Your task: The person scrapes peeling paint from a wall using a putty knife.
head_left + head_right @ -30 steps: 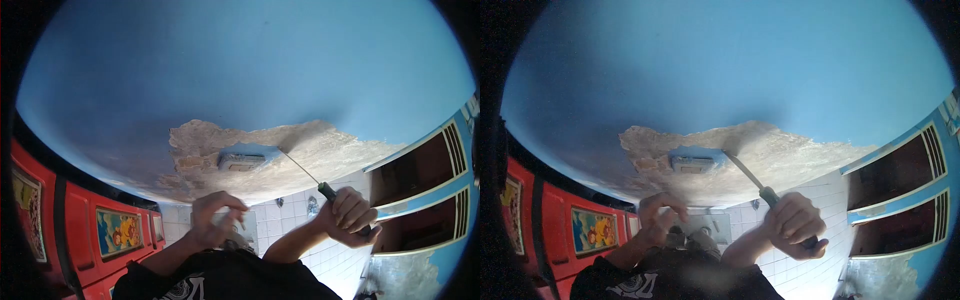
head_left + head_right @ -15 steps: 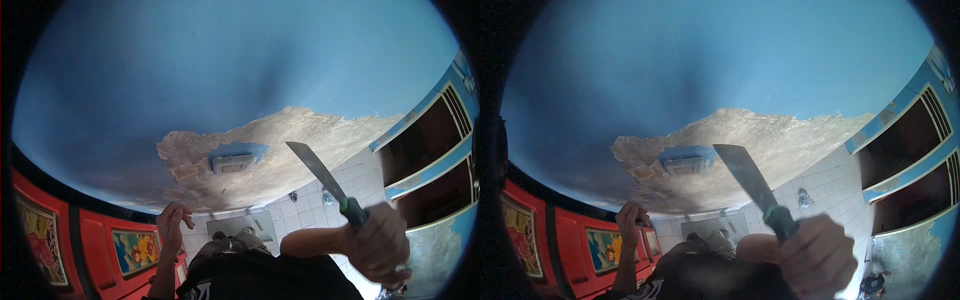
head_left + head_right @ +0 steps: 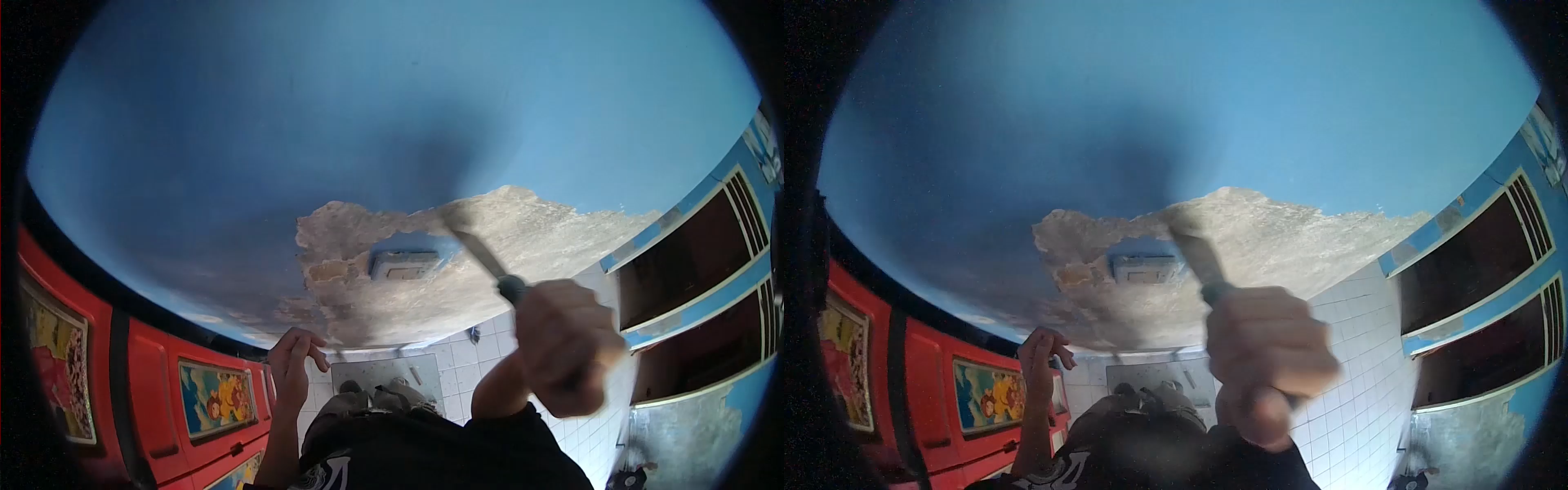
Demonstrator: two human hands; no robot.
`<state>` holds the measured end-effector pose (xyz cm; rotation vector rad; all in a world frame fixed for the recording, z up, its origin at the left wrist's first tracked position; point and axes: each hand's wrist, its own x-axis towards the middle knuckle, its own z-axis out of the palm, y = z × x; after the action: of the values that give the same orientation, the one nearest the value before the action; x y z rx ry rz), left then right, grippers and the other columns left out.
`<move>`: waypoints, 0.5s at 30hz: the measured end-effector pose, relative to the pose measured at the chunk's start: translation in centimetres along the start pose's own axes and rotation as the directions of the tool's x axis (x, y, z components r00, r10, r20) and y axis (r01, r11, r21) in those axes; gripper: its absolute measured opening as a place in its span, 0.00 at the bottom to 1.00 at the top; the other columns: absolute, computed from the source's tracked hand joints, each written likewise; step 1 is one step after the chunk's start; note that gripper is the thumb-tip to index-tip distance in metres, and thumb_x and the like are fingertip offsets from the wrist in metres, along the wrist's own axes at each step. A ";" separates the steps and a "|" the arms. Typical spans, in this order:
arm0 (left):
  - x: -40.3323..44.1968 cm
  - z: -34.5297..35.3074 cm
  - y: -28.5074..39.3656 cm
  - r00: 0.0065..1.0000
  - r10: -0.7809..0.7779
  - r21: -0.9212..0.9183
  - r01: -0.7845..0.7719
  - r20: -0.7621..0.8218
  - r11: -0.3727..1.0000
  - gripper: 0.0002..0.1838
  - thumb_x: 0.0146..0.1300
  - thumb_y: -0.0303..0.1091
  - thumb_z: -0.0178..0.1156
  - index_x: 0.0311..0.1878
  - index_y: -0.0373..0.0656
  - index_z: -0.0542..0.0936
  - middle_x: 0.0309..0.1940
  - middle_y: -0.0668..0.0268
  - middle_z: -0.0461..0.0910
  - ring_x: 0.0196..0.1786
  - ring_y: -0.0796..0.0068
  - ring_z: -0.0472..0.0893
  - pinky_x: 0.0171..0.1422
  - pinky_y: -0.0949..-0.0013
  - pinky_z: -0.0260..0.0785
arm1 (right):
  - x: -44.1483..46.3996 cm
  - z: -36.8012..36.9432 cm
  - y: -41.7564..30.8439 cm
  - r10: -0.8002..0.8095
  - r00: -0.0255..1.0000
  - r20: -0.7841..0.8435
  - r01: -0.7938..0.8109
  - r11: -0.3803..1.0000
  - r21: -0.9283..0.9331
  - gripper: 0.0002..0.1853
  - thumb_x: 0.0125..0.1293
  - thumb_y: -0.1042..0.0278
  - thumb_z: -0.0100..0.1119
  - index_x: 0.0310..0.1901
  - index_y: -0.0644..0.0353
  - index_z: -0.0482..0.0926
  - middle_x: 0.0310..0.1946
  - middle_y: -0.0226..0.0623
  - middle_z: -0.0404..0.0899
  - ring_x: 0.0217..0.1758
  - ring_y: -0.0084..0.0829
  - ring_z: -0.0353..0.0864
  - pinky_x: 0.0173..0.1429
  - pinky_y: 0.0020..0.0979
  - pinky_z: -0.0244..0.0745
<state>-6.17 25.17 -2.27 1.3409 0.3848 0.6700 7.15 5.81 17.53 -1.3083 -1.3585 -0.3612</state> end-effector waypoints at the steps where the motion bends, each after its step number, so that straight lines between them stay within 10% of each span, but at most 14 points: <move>1: 0.1 -0.4 -0.2 1.000 0.004 -0.004 -0.004 -0.009 1.000 0.14 0.67 0.33 0.43 0.30 0.34 0.73 0.12 0.64 0.71 0.16 0.79 0.72 0.27 0.74 0.68 | 0.3 -0.2 -0.4 0.085 0.995 0.052 -0.080 0.992 -0.101 0.20 0.60 0.56 0.48 0.13 0.51 0.63 0.08 0.27 0.62 0.10 0.30 0.66 0.17 0.26 0.60; 9: 0.0 -1.3 -0.7 0.990 0.093 0.006 -0.092 -0.106 0.996 0.14 0.66 0.34 0.43 0.31 0.35 0.74 0.12 0.65 0.71 0.15 0.80 0.71 0.26 0.76 0.63 | 1.0 4.0 3.5 -0.234 0.959 -0.160 0.271 0.920 0.284 0.19 0.59 0.62 0.46 0.11 0.51 0.63 0.04 0.27 0.61 0.04 0.24 0.57 0.10 0.26 0.56; 15: 0.0 -1.4 -0.3 0.988 0.081 -0.054 -0.089 -0.132 0.995 0.14 0.66 0.33 0.44 0.31 0.34 0.74 0.11 0.66 0.71 0.15 0.80 0.71 0.26 0.76 0.64 | 0.6 4.1 2.0 -0.207 0.971 -0.119 0.222 0.966 0.130 0.17 0.59 0.62 0.53 0.13 0.54 0.71 0.07 0.31 0.69 0.07 0.27 0.66 0.12 0.26 0.63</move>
<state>-6.95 26.17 -2.88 1.2658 0.4107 0.8364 6.91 10.13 15.94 -1.0139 -1.4141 -0.4653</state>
